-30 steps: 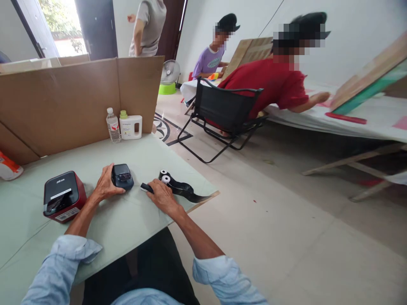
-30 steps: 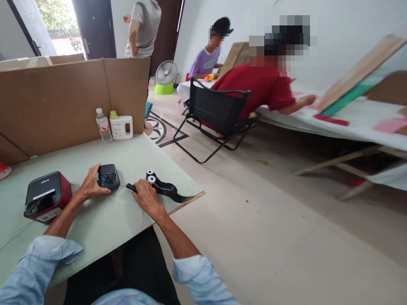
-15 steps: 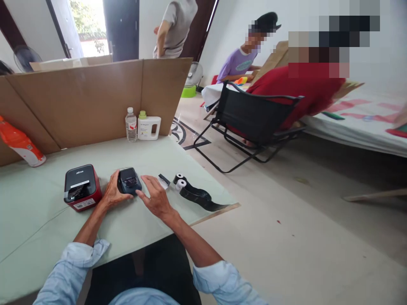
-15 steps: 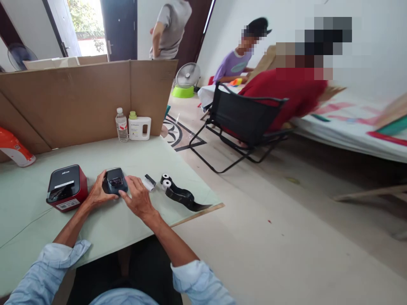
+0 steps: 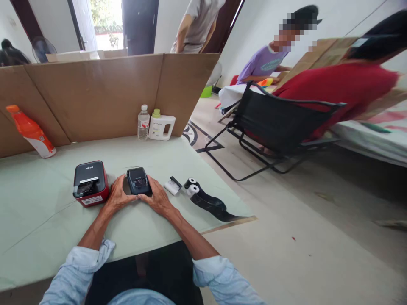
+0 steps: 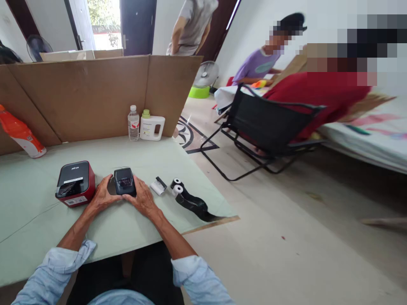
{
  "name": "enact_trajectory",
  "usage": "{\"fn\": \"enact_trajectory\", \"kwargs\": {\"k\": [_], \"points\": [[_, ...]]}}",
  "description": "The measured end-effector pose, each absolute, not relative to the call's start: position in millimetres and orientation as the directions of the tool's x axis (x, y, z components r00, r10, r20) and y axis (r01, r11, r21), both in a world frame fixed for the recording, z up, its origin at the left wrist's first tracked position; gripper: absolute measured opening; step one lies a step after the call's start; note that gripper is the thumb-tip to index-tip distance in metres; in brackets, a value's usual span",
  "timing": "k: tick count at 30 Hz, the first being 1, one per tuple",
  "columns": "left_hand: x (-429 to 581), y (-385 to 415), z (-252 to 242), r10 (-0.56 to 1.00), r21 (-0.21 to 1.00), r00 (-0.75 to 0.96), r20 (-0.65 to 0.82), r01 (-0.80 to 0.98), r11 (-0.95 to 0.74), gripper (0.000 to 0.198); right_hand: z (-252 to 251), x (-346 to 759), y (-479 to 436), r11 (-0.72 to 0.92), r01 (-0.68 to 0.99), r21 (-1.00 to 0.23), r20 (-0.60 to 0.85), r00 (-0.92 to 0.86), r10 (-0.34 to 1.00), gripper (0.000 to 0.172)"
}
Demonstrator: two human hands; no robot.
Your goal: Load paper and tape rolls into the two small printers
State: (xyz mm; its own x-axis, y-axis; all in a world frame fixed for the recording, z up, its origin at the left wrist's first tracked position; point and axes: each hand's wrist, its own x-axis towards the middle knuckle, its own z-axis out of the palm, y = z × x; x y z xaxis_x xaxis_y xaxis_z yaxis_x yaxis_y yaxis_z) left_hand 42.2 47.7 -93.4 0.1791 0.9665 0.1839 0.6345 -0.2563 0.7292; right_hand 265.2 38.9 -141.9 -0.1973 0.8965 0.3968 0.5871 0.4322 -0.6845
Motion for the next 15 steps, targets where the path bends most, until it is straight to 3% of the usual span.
{"fn": "enact_trajectory", "kwargs": {"k": [8,15], "points": [[40.8,47.9,-99.5,0.977,0.690,0.140,0.160,0.692,-0.212,0.108,-146.2,267.8,36.5,0.438,0.567,-0.697,0.412,-0.183,0.892,0.089],[40.1,43.3,-102.4,0.950,0.674,0.246,0.193,0.671,-0.310,0.095,-148.4,269.3,34.5,0.436,0.583,-0.686,0.413,-0.181,0.893,0.089]]}}
